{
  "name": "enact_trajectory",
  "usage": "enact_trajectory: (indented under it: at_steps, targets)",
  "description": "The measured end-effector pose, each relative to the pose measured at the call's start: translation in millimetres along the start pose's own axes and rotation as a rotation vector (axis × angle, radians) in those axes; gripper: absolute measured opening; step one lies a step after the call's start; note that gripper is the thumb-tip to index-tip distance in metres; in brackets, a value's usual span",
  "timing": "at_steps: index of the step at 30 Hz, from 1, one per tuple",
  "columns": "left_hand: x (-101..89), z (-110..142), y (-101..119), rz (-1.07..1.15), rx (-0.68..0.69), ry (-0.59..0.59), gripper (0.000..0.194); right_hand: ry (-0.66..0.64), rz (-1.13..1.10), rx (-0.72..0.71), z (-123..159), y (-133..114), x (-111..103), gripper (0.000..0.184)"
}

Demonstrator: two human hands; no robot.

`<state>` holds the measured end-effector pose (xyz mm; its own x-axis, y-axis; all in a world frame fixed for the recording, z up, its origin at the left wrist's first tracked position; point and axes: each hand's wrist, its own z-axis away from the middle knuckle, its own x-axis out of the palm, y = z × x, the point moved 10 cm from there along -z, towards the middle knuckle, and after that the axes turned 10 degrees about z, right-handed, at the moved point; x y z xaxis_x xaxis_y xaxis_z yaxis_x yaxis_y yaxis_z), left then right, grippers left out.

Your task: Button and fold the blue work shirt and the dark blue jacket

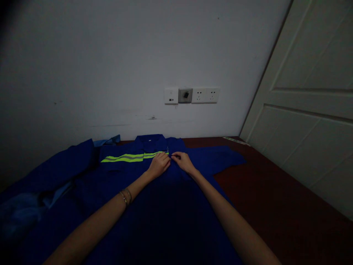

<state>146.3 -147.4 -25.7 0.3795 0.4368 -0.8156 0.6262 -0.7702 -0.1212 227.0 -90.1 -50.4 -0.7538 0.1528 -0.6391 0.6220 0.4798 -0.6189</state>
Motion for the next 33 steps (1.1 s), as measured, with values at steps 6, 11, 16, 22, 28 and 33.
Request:
enact_trajectory:
  at_steps: [6,11,16,22,28,33]
  targets:
    - [-3.1,0.8,-7.9,0.085,-0.068,0.04,0.016,-0.018,-0.106,0.014,-1.3,4.7,3.3,0.022]
    - [-4.2,0.8,-12.2,0.14,-0.131,0.06,0.015,0.017,-0.112,0.01,0.4,0.4,0.5,0.022]
    - [-4.1,-1.0,-7.6,0.09,-0.143,0.049,0.012,0.02,-0.114,0.018,1.1,0.6,2.7,0.023]
    - [2.5,-5.1,4.8,-0.043,-0.071,-0.01,0.015,0.017,-0.053,0.057,1.8,2.3,3.7,0.022]
    - [7.9,-7.7,9.8,-0.103,-0.09,-0.07,0.015,0.022,0.047,0.04,4.3,-5.1,2.2,0.023]
    - [10.9,-6.9,10.8,-0.124,-0.073,-0.077,0.014,0.04,0.112,0.017,5.7,-9.8,0.5,0.023]
